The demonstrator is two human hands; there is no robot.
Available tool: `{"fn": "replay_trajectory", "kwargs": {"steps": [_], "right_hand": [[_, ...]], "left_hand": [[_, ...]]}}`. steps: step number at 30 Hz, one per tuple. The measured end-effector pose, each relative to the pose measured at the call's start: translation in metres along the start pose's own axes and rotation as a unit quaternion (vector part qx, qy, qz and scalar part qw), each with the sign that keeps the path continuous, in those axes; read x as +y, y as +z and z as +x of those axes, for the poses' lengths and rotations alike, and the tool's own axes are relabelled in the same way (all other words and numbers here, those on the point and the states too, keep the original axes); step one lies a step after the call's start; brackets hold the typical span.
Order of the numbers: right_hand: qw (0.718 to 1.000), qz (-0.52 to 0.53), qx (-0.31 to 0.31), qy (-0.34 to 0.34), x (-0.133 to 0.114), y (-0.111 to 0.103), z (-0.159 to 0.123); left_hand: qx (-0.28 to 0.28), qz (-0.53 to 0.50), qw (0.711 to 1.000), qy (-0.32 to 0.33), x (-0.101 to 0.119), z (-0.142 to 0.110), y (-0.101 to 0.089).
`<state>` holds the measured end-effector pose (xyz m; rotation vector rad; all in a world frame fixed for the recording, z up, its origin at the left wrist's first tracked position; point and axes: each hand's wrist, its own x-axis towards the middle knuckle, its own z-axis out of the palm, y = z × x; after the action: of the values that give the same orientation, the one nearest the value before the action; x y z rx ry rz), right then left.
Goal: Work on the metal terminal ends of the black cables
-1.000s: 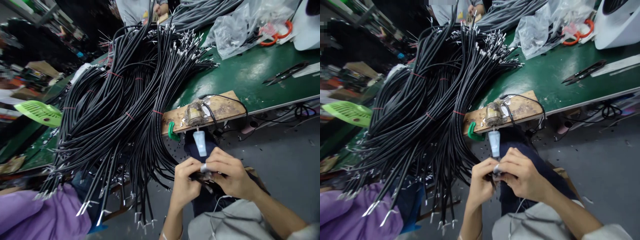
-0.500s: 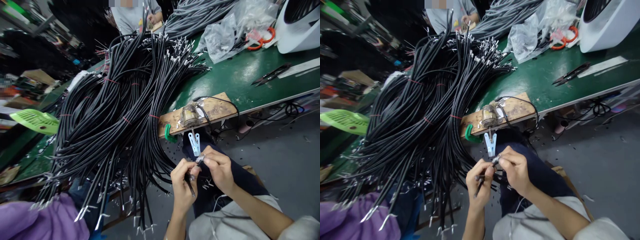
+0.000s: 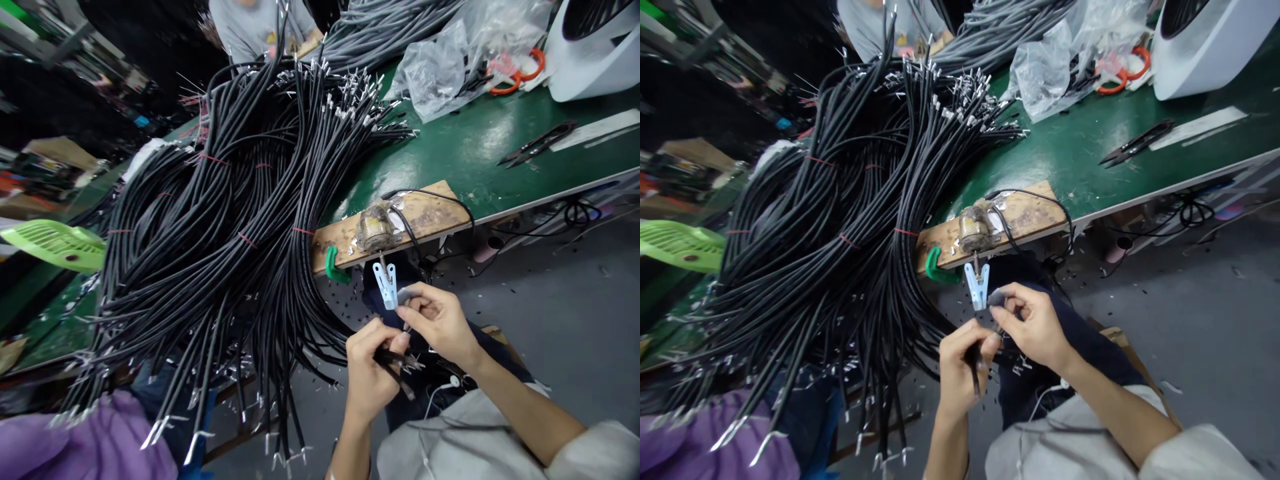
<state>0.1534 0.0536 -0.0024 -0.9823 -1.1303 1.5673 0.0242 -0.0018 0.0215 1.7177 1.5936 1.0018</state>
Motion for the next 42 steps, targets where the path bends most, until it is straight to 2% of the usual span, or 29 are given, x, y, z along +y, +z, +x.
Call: {"fn": "replay_trajectory", "kwargs": {"steps": [3,7,9,13,15,17,18,19,21,23,25,28,30,33,36,39,42], "right_hand": [[1.000,0.025,-0.002,0.001,0.001,-0.008,0.008],[0.986,0.044,-0.156,-0.033,0.002,-0.021,0.012],[0.982,0.040,-0.181,-0.041,0.004,-0.019,0.009],[0.994,0.065,-0.084,-0.035,0.007,-0.002,0.001],[0.995,0.013,-0.007,-0.100,0.006,0.006,-0.003],[0.982,-0.051,0.047,-0.175,0.004,0.008,-0.007],[0.980,-0.061,0.045,-0.183,0.004,0.008,-0.008],[0.985,-0.047,0.018,-0.165,0.004,0.007,-0.009],[0.995,0.028,-0.067,-0.070,0.005,0.002,-0.009],[0.988,0.089,-0.122,0.018,0.008,-0.003,-0.008],[0.990,0.084,-0.109,0.044,0.010,-0.009,-0.007],[0.999,0.024,-0.047,0.006,0.007,-0.014,-0.003],[0.998,-0.022,-0.049,-0.044,0.002,-0.014,-0.001],[0.982,-0.110,-0.072,-0.138,-0.004,-0.009,-0.001],[0.962,-0.169,-0.037,-0.210,-0.006,-0.004,-0.002],[0.951,-0.202,-0.015,-0.234,-0.006,-0.005,-0.003],[0.953,-0.214,-0.066,-0.207,-0.004,-0.011,-0.002]], "left_hand": [[-0.006,0.003,1.000,-0.009,-0.001,0.000,0.000],[-0.003,-0.014,1.000,-0.026,0.001,0.000,-0.004],[-0.003,-0.030,0.999,-0.033,0.001,0.000,-0.007],[0.004,-0.058,0.998,-0.016,-0.001,0.000,-0.008],[0.013,-0.061,0.998,-0.013,-0.002,0.001,-0.008],[0.020,-0.058,0.998,-0.015,-0.005,0.001,-0.008],[0.021,-0.061,0.998,-0.016,-0.006,0.001,-0.008],[0.022,-0.067,0.997,-0.015,-0.008,0.001,-0.008],[0.027,-0.085,0.996,-0.016,-0.010,-0.001,-0.008],[0.037,-0.088,0.995,-0.026,-0.012,-0.002,-0.007],[0.040,-0.076,0.995,-0.045,-0.013,-0.003,-0.007],[0.036,-0.066,0.995,-0.068,-0.013,-0.004,-0.007],[0.034,-0.068,0.994,-0.075,-0.013,-0.004,-0.007],[0.030,-0.068,0.994,-0.078,-0.013,-0.004,-0.006],[0.039,-0.049,0.996,-0.071,-0.010,-0.002,-0.005],[0.050,-0.018,0.997,-0.050,-0.006,0.000,-0.004],[0.061,-0.010,0.997,-0.043,-0.006,0.000,-0.003]]}}
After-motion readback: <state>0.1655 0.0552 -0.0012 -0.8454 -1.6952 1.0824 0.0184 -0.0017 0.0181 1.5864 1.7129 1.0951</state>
